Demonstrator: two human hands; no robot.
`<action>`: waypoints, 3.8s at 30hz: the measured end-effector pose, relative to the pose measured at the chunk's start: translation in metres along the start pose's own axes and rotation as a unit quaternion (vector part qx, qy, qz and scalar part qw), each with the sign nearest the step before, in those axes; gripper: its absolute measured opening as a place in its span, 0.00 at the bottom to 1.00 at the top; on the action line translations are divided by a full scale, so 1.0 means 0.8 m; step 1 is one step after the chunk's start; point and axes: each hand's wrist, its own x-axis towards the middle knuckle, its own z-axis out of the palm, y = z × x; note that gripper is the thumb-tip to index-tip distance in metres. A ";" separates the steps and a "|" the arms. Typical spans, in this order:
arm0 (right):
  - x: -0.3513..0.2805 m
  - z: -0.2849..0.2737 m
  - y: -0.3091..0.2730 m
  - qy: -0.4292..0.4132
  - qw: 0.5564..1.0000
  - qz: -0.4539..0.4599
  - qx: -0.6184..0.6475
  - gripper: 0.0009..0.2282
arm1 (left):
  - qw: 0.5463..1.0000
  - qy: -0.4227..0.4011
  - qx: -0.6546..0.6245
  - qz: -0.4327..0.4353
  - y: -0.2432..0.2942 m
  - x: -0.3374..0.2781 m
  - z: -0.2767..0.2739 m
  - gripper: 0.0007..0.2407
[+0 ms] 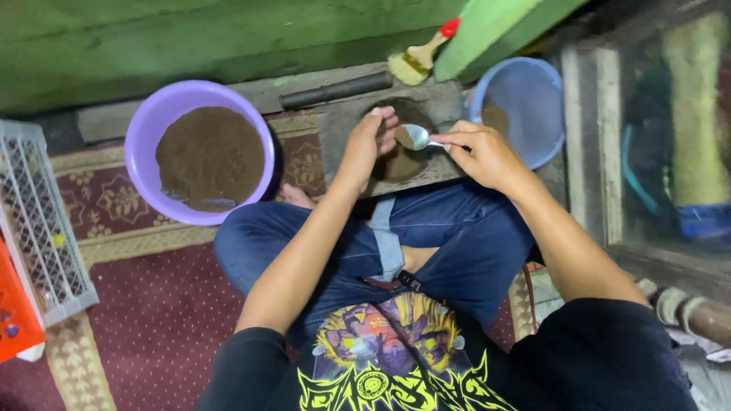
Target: The person sits on the floor, uses a spoon to stir and grind brown powder in a stone mortar, and occasionally uses a brush to clean the edges.
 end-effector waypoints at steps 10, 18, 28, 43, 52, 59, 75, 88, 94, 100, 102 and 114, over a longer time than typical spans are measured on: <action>-0.119 -0.101 0.039 0.199 0.975 0.067 -0.072 0.16 | 0.981 -0.143 -0.098 -0.090 0.041 0.037 0.194 0.29; -0.114 -0.045 0.139 0.179 0.939 0.128 -0.263 0.18 | 0.932 -0.089 0.326 0.129 0.008 0.075 0.189 0.14; -0.039 0.061 0.045 0.124 0.966 0.004 -0.227 0.16 | 0.955 0.029 0.205 0.214 0.053 -0.001 -0.030 0.14; 0.052 0.072 -0.012 -0.121 0.952 -0.073 -0.272 0.14 | 0.966 0.058 0.060 0.246 0.062 -0.003 -0.043 0.13; 0.043 0.066 -0.023 -0.195 0.941 -0.090 -0.261 0.17 | 0.958 0.071 0.040 0.275 0.063 -0.002 -0.053 0.13; 0.091 0.028 -0.007 -0.288 0.863 -0.076 -0.408 0.14 | 0.956 0.072 0.041 0.282 0.068 -0.004 -0.050 0.12; 0.127 0.041 0.035 -0.350 0.775 -0.186 -0.492 0.09 | 0.955 0.065 0.024 0.289 0.071 -0.011 -0.053 0.12; 0.121 0.068 0.053 -0.263 0.725 -0.194 -0.607 0.13 | 0.959 0.058 -0.017 0.277 0.074 -0.014 -0.055 0.12; 0.107 0.081 0.042 -0.207 0.720 -0.269 -0.605 0.06 | 0.957 0.064 0.005 0.283 0.072 -0.011 -0.056 0.12; 0.099 0.081 0.061 -0.260 0.772 -0.203 -0.543 0.10 | 0.957 0.092 0.029 0.275 0.069 -0.005 -0.055 0.12; 0.104 0.089 0.063 -0.274 0.758 -0.196 -0.559 0.10 | 0.952 0.102 0.040 0.285 0.064 -0.004 -0.057 0.12; 0.115 0.077 0.068 -0.323 0.780 -0.224 -0.488 0.11 | 0.835 0.238 0.246 0.431 0.051 0.012 -0.067 0.12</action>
